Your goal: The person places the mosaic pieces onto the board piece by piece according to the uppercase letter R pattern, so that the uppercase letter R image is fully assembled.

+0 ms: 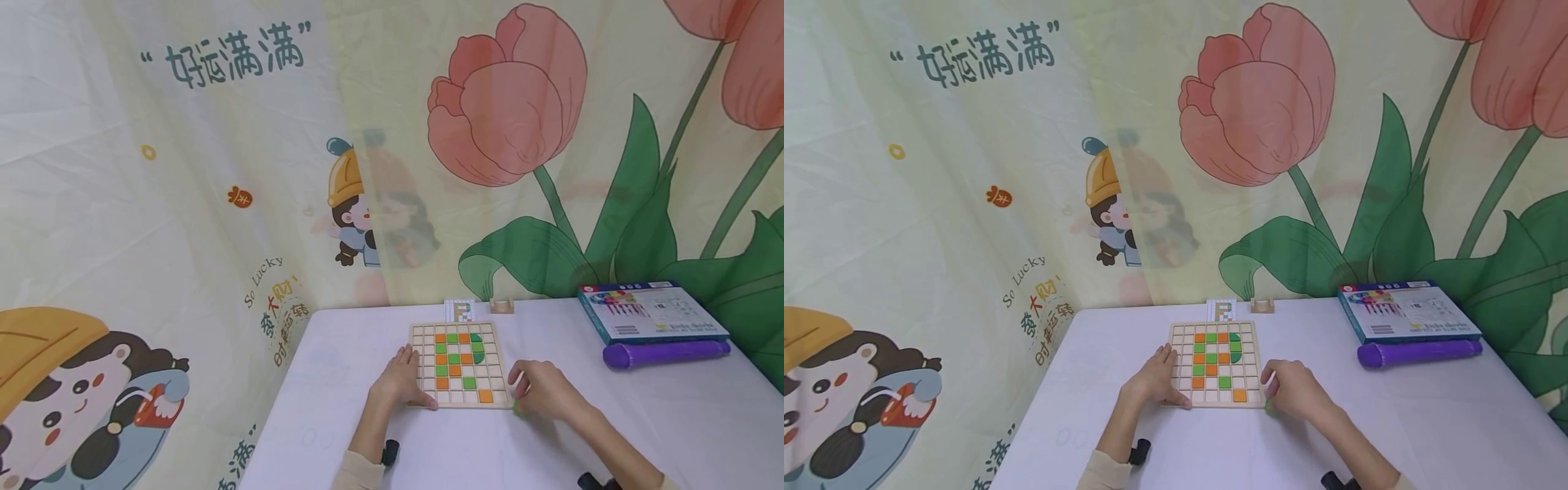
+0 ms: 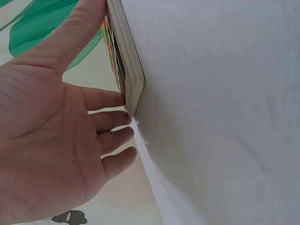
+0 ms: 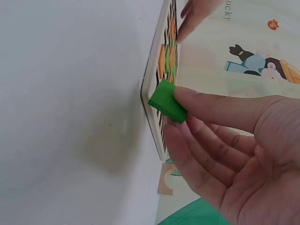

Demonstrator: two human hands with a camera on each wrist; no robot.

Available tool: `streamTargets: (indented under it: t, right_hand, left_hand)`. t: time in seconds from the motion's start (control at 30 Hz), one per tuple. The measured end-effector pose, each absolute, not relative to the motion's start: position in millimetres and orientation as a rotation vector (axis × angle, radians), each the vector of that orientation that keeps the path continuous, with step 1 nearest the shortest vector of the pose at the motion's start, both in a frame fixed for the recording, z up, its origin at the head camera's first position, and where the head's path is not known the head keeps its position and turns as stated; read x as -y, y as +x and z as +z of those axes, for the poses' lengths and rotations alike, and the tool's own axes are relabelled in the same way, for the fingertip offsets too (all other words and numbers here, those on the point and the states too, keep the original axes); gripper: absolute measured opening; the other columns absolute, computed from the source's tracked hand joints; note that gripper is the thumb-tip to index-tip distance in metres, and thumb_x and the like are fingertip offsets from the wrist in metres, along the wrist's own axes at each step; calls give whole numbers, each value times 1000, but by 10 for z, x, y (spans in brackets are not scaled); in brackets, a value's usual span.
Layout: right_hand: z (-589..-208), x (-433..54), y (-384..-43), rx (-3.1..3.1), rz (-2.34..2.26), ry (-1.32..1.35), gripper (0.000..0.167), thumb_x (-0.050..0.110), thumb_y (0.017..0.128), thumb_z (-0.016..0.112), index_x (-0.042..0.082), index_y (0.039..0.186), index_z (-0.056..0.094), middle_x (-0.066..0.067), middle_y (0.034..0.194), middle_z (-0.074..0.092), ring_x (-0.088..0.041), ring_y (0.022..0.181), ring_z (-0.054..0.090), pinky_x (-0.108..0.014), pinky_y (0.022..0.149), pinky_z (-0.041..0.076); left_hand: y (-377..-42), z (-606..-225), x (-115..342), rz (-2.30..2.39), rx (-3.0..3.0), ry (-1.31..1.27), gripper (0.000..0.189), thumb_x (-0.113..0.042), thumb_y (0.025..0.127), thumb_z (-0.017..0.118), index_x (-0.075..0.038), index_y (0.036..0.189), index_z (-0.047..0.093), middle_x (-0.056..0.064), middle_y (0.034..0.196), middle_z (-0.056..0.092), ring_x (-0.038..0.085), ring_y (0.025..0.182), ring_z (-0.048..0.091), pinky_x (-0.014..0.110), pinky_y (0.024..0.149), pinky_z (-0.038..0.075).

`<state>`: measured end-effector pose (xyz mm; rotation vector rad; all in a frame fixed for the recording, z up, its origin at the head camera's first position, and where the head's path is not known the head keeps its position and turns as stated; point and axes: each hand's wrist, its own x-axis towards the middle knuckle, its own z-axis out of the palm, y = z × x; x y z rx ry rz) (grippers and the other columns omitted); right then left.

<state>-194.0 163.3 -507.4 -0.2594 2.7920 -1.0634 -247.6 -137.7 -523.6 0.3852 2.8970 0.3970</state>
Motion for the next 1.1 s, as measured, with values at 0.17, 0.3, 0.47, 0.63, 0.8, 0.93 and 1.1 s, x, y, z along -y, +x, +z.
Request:
streamTargets:
  t: [0.17,0.3,0.47,0.63,0.8,0.93,1.1]
  right_hand:
    - [-5089,-1610,-2036,-2779,-1198,-359,36,-7,74,89,4,104,71,3,78,68,-14,71,63,-26,64,57]
    - [-5111,-1547,-2108,-2763,-1301,-418,34,-4,76,89,3,105,72,3,80,68,-14,73,64,-24,65,58]
    - [-5176,-1414,-2201,-2694,-1422,-355,35,-3,81,85,3,112,71,0,84,66,-16,76,63,-24,64,56]
    - [-5281,-1264,-2284,-2676,-1493,-344,41,-2,84,80,5,123,71,2,92,68,-16,77,64,-25,65,57]
    - [-5363,-1121,-2336,-2700,-1567,-313,32,0,83,84,9,114,76,4,89,70,-14,74,65,-24,67,58]
    - [-5401,-998,-2359,-2655,-1632,-278,28,2,83,86,8,108,76,2,86,68,-16,73,64,-24,67,57]
    - [-5452,-846,-2358,-2614,-1689,-333,29,-4,82,84,2,108,74,0,85,67,-15,73,66,-24,66,58]
  left_hand:
    - [-2472,-5227,1386,403,-2890,383,128,-55,62,97,5,158,37,25,168,28,38,157,23,49,127,27]
    - [-2462,-5224,1387,409,-2885,385,128,-55,62,97,5,158,37,25,168,28,38,157,23,49,127,27]
    - [-2466,-5241,1385,396,-2889,376,128,-56,62,97,4,158,37,24,168,28,37,158,23,48,127,27]
    - [-2469,-5217,1369,381,-2887,373,127,-56,63,97,3,159,36,23,168,27,36,158,23,48,127,27]
    - [-2476,-5195,1341,360,-2883,368,126,-57,65,95,2,159,36,22,169,27,36,158,23,47,127,27]
    - [-2473,-5189,1339,357,-2887,361,126,-57,64,96,2,159,37,22,169,28,36,158,24,47,127,28]
    - [-2472,-5210,1361,352,-2886,366,126,-57,64,96,2,158,37,22,169,28,36,158,24,48,126,28]
